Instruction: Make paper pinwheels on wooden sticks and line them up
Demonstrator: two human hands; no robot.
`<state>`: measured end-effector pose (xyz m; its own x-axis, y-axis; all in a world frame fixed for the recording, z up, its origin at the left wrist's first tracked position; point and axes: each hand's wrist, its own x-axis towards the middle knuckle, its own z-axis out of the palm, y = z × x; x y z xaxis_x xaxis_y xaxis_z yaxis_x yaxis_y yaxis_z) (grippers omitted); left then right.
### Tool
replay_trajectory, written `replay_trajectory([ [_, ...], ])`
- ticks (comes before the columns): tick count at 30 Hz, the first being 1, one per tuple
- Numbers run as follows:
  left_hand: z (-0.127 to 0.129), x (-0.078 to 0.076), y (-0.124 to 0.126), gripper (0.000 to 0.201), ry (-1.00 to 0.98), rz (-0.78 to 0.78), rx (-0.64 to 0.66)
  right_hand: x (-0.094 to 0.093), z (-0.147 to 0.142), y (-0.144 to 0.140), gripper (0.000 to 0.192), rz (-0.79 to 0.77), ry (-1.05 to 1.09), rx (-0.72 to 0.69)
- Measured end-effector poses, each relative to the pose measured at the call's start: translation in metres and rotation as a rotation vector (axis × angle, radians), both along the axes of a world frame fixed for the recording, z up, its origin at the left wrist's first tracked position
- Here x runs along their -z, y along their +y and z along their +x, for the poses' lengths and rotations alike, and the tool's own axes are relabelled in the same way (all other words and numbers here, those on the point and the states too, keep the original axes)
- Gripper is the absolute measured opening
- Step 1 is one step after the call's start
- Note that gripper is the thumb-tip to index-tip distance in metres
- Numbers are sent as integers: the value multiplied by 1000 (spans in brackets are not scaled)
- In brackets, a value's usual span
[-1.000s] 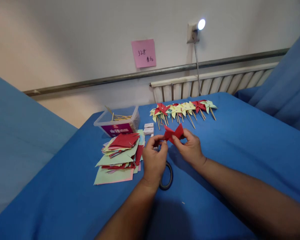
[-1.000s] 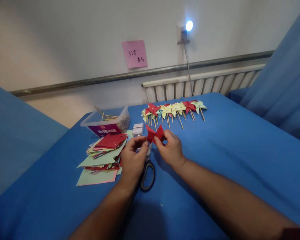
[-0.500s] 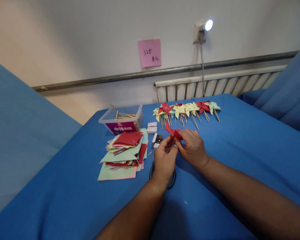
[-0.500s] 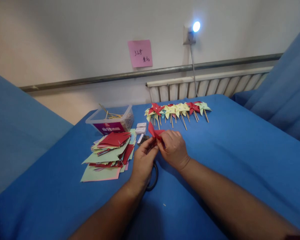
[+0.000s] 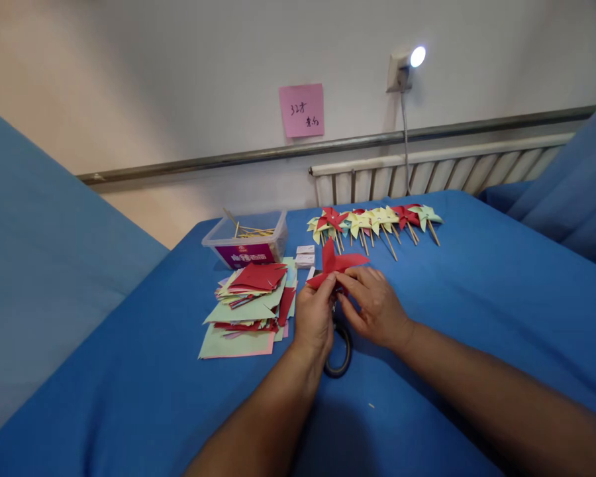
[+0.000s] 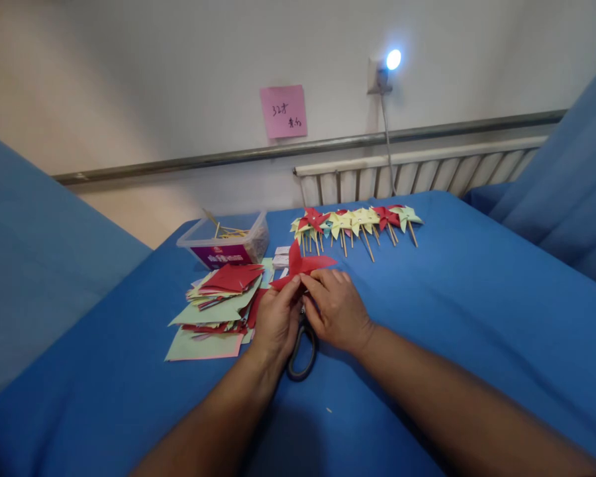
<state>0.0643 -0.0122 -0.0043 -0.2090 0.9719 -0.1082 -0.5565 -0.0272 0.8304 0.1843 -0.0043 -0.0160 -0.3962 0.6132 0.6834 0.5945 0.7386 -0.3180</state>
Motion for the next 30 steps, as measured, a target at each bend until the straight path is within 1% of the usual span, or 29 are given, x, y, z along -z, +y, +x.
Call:
replay_trajectory([
  [6, -3, 2, 1, 24, 9, -72, -78, 4, 0, -1, 31, -10, 168, -74],
  [12, -4, 0, 2, 26, 12, -107, -87, 4, -1, -1, 29, -56, 312, -81],
  [14, -5, 0, 2, 27, 30, -103, -77, 4, -2, -1, 29, -65, 320, -71],
  [18, -5, 3, 1, 24, 105, -39, -27, 6, -2, 1, 30, -63, 274, -40],
  [25, -6, 13, -1, 22, 164, -38, -82, 12, -3, 0, 29, -78, 253, -49],
  [28, -6, 17, -1, 24, 180, -48, -77, 11, 0, -1, 25, -97, 301, -57],
  [30, -5, 20, 0, 24, 179, -77, -74, 6, 1, -2, 23, -81, 383, -25],
])
